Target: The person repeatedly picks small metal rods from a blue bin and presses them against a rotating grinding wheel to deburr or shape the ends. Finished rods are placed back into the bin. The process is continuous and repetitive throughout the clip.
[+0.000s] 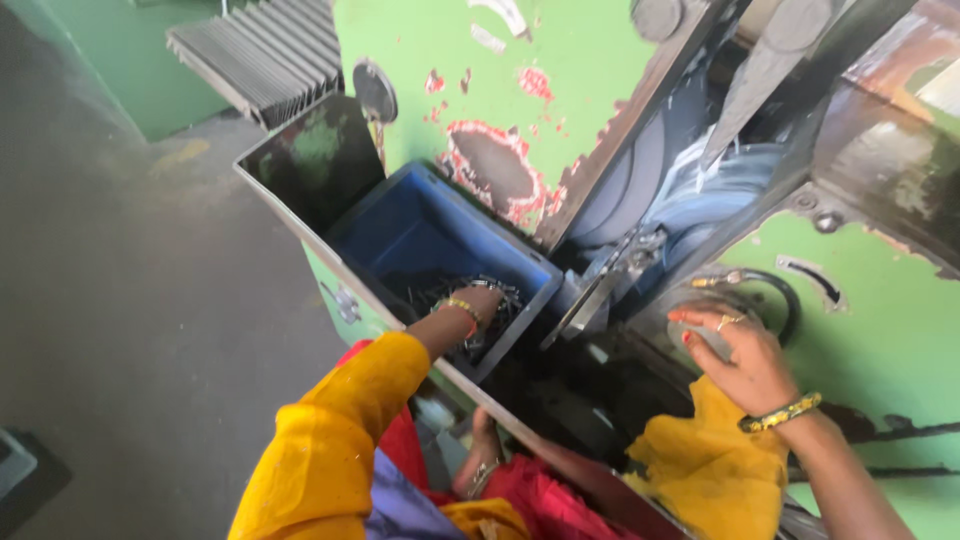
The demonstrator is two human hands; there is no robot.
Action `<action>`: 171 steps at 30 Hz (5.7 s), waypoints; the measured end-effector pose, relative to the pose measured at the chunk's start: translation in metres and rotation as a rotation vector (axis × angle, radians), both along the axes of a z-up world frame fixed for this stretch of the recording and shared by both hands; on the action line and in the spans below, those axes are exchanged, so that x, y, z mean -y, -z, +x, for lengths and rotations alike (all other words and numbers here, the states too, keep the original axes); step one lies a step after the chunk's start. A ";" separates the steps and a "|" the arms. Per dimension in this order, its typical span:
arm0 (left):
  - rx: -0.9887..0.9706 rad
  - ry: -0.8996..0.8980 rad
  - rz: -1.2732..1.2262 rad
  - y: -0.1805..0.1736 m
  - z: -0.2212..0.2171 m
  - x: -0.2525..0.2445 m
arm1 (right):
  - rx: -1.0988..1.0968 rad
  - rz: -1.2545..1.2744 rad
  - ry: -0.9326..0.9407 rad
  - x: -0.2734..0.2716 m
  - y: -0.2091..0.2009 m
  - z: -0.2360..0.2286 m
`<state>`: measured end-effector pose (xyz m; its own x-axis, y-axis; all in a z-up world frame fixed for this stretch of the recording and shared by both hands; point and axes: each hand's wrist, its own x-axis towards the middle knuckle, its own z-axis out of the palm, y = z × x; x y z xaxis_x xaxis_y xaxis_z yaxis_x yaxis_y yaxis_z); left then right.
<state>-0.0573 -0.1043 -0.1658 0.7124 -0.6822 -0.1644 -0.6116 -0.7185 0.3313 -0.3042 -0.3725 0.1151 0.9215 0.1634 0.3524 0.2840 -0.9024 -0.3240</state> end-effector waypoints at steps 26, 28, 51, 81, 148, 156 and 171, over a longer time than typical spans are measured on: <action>-0.793 0.028 -1.276 -0.146 -0.033 0.049 | -0.389 -0.303 -0.213 0.019 0.073 0.196; -0.797 0.009 -1.284 -0.145 -0.035 0.049 | -0.429 -0.355 -0.212 0.013 0.070 0.192; 0.287 0.274 -0.120 -0.034 0.004 -0.014 | -0.445 -0.371 -0.178 0.004 0.063 0.187; -0.549 -0.110 -1.287 -0.133 -0.061 0.046 | -0.227 -0.341 -0.207 0.019 0.079 0.192; -0.017 0.070 0.000 0.012 0.013 -0.027 | -0.358 -0.441 -0.149 0.013 0.078 0.186; -0.064 -0.129 -0.396 -0.057 0.003 -0.047 | -0.310 -0.377 -0.178 0.018 0.079 0.188; -0.284 -0.237 -1.234 -0.143 -0.068 0.044 | -0.289 -0.261 -0.220 0.033 0.088 0.192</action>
<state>-0.1257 -0.1486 -0.0223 0.8804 -0.3528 0.3170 -0.3114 0.0743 0.9474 -0.1123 -0.4056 0.0273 0.9094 0.4158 0.0068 0.4096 -0.8929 -0.1871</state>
